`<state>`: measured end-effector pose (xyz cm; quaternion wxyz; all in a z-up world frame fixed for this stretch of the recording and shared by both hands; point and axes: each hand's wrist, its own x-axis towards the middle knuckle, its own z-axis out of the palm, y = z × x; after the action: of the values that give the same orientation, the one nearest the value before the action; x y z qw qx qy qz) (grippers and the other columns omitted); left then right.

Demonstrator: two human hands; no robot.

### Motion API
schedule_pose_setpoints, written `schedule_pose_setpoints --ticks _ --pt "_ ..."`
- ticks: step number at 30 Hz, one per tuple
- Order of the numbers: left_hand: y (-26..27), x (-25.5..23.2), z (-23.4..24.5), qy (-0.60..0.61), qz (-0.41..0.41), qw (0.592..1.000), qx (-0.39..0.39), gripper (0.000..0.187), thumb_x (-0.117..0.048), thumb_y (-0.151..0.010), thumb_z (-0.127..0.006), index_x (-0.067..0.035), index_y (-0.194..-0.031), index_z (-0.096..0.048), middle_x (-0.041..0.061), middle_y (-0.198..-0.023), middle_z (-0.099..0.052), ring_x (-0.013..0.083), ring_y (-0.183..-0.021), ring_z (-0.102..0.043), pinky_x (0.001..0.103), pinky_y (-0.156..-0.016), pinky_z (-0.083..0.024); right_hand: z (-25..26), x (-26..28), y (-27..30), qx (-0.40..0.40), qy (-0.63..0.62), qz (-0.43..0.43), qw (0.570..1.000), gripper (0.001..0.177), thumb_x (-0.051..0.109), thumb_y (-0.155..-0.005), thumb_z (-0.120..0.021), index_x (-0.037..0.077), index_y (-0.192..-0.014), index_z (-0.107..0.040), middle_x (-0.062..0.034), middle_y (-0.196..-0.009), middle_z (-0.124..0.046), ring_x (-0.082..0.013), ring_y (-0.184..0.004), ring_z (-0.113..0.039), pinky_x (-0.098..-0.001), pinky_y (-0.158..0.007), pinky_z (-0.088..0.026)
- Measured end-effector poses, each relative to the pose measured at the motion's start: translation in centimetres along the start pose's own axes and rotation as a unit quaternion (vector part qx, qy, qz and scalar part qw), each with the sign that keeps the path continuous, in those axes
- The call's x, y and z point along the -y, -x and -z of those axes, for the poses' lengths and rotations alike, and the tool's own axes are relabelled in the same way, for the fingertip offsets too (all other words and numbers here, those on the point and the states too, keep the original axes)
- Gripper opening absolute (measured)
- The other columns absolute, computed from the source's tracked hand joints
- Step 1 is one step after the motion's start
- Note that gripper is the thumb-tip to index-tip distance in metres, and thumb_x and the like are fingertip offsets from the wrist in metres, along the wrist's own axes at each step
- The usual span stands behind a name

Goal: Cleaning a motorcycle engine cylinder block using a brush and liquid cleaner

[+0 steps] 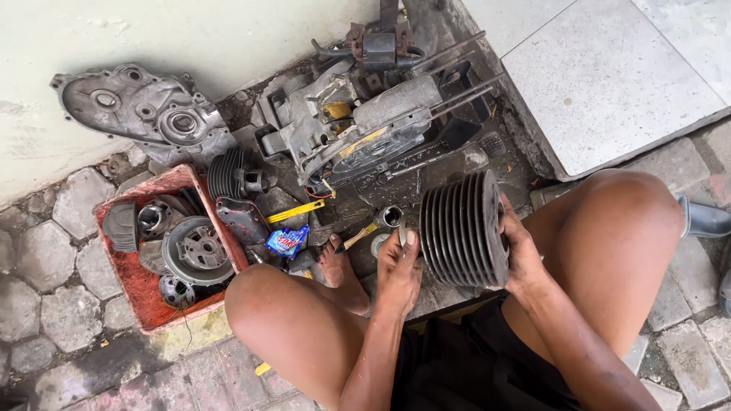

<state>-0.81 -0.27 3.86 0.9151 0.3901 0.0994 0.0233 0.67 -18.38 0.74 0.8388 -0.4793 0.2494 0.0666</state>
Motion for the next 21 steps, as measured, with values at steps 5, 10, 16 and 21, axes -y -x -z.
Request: schedule_pose_setpoints --ticks 5,10,16,21 --pt "0.7 4.4 4.6 -0.009 -0.011 1.000 -0.012 0.022 -0.018 -0.103 -0.061 -0.004 -0.087 -0.066 0.004 -0.070 -0.060 0.0103 -0.066 -0.054 0.026 -0.068 -0.048 -0.7 0.1 0.0 0.056 0.100 0.084 0.990 0.047 0.013 -0.081 -0.051 0.001 -0.125 -0.055 -0.0118 -0.121 -0.040 -0.0238 -0.118 -0.037 -0.0406 -0.097 -0.035" --pt "1.2 2.4 2.5 -0.011 -0.001 0.998 -0.067 0.025 -0.017 -0.103 -0.062 -0.001 -0.086 -0.069 0.010 -0.070 -0.068 0.0123 -0.063 -0.062 0.025 -0.065 -0.052 -2.3 0.6 1.0 0.046 0.127 0.112 0.985 0.049 0.024 -0.096 -0.048 -0.002 -0.137 -0.053 -0.0187 -0.155 -0.034 -0.0327 -0.155 -0.017 -0.0543 -0.126 -0.014" --pt "2.1 1.7 2.3 -0.002 0.035 0.989 -0.143 0.025 -0.017 -0.104 -0.064 -0.005 -0.083 -0.066 0.007 -0.066 -0.067 0.0067 -0.055 -0.061 0.019 -0.056 -0.049 -4.7 1.7 2.2 0.070 0.160 0.125 0.977 0.062 0.024 -0.090 -0.047 0.004 -0.149 -0.043 -0.0207 -0.149 -0.040 -0.0359 -0.146 -0.030 -0.0600 -0.119 -0.025" --pt "2.2 0.3 0.8 -0.022 0.046 0.978 -0.201 0.026 -0.021 -0.102 -0.067 -0.003 -0.083 -0.068 0.013 -0.066 -0.070 0.0144 -0.056 -0.066 0.024 -0.058 -0.051 -5.3 2.0 3.1 0.084 0.261 0.203 0.940 0.070 0.050 -0.100 -0.035 -0.004 -0.143 -0.044 -0.0410 -0.155 -0.024 -0.0616 -0.149 0.010 -0.0736 -0.114 0.014"
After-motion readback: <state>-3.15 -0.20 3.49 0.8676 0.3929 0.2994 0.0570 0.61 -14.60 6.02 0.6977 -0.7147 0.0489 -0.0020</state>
